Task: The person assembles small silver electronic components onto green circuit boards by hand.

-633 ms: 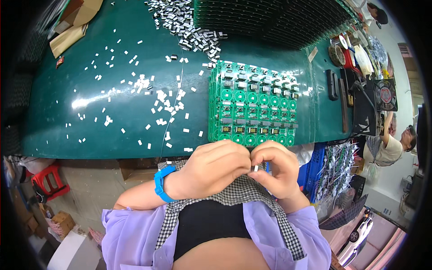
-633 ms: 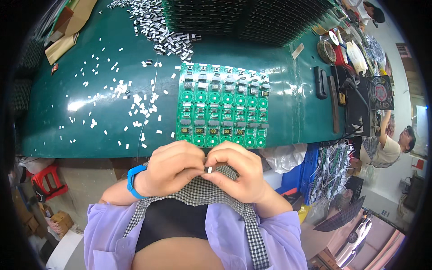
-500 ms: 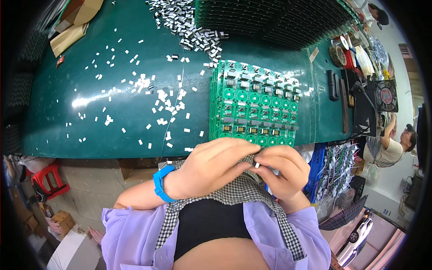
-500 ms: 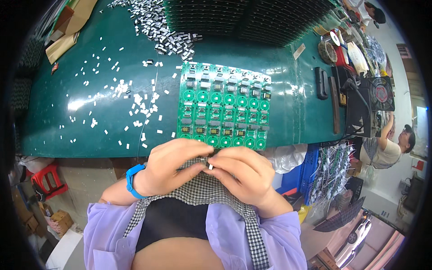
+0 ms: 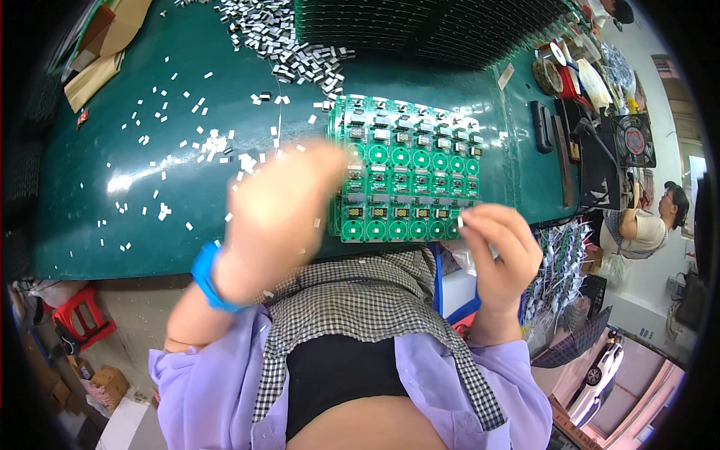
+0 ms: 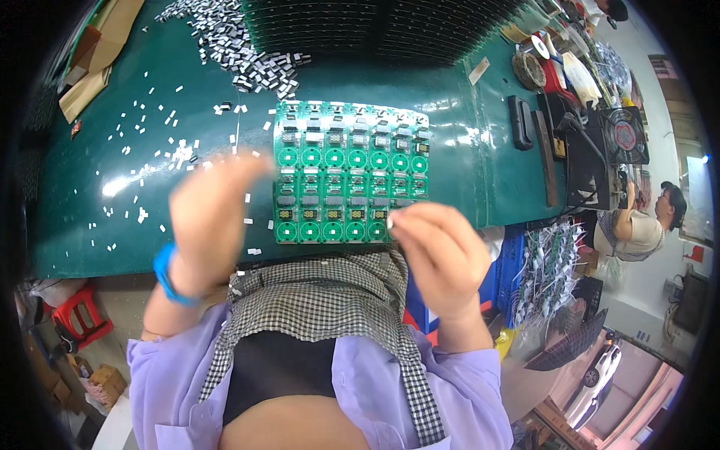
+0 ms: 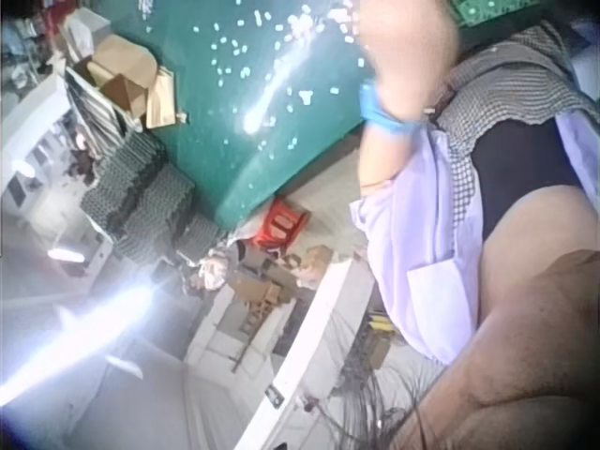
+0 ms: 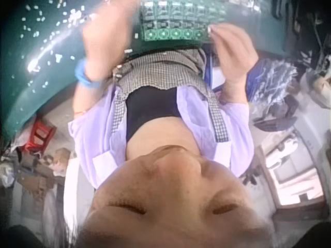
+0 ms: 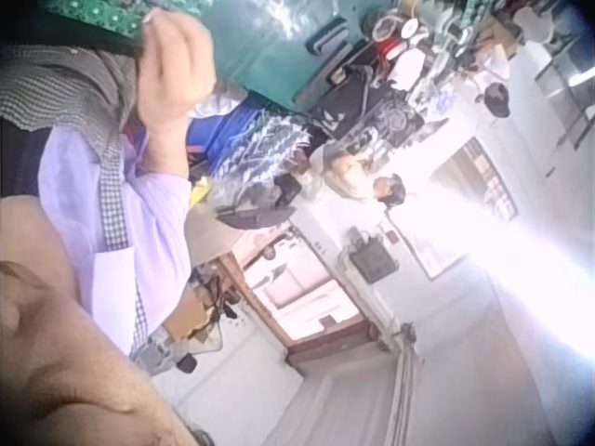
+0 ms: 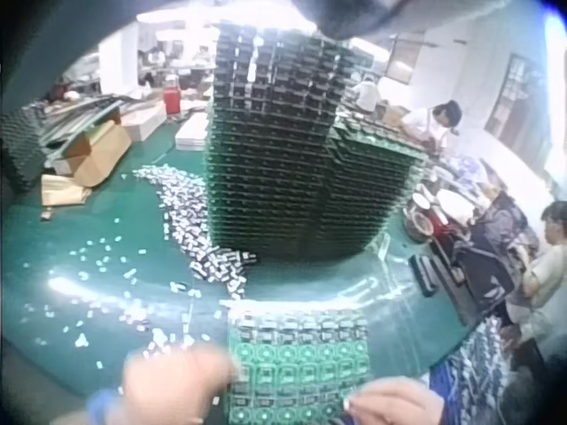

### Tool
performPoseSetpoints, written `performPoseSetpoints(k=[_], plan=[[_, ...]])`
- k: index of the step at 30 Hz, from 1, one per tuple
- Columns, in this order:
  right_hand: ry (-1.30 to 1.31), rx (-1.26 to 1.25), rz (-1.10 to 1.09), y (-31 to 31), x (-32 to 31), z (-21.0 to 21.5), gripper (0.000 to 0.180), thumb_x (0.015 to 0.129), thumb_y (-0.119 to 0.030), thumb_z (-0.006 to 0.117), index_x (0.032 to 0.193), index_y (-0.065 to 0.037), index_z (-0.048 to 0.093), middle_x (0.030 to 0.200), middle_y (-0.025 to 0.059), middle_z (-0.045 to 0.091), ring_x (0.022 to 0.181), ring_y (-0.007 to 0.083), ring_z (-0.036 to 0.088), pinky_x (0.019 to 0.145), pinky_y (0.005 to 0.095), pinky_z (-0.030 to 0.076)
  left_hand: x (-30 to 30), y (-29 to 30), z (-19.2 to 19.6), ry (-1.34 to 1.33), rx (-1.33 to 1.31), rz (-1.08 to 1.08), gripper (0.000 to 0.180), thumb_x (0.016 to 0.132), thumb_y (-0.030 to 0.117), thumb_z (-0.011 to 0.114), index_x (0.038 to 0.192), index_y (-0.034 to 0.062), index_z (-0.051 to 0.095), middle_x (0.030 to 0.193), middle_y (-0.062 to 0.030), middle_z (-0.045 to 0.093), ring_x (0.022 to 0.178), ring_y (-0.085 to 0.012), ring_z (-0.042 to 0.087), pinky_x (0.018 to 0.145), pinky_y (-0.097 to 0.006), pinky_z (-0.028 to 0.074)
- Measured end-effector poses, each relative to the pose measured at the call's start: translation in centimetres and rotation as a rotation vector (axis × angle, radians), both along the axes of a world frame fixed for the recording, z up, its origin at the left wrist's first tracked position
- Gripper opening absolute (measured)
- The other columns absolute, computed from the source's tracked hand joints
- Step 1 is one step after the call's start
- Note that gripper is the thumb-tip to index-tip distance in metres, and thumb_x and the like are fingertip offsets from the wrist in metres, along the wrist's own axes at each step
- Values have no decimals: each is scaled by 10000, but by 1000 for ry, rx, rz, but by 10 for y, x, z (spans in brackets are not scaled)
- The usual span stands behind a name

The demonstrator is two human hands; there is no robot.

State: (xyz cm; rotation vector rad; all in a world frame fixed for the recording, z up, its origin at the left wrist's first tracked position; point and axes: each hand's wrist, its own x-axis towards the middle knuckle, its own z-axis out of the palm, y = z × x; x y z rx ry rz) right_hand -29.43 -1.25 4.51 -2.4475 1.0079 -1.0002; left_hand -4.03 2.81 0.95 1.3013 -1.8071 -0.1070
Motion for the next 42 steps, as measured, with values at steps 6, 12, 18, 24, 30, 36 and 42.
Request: performPoseSetpoints(k=[6,12,18,24,30,36,42], plan=[[167,-44,-1,-10,-12,-7,211,673,75,727,871,21,676,837,117,647,726,240,648,610,303,519,82,-68,-55,-313,192,325,309,816,-20,586,1124,4,591,1040,-159,591,934,-349,583,811,-370,471],[183,-46,13,-11,-14,-7,217,659,67,726,865,16,677,827,107,642,719,239,646,595,316,516,87,-73,-60,-231,282,296,134,813,27,615,934,-29,628,896,-125,601,849,-304,588,765,-367,472],[226,-81,29,-10,-10,3,218,649,49,753,850,-3,689,822,96,652,693,225,642,573,298,508,89,-66,-53,-216,332,308,152,826,29,610,966,-26,633,887,-118,621,827,-251,619,756,-331,485],[-59,-80,44,15,-4,3,353,615,-23,828,941,-26,691,843,106,676,680,210,648,555,276,514,32,-12,28,801,591,-157,134,803,28,663,932,-6,677,854,-64,672,768,-114,611,673,-239,478],[-346,395,205,31,30,-22,363,681,-30,811,1006,0,651,927,138,680,834,243,676,719,312,548,-27,30,14,446,276,-288,236,694,-7,757,915,6,678,870,-114,673,802,-246,649,709,-315,503],[-457,620,246,33,26,-29,285,741,25,755,1003,29,643,964,153,657,886,221,665,774,311,559,-39,38,5,462,235,-246,211,710,39,764,893,29,658,855,-80,664,765,-239,645,681,-334,501],[-654,966,242,40,27,-26,259,785,64,703,1033,54,627,1010,149,631,922,207,656,841,314,562,-41,37,1,353,91,-205,212,678,64,780,843,39,649,790,-72,640,687,-222,622,581,-313,478]])
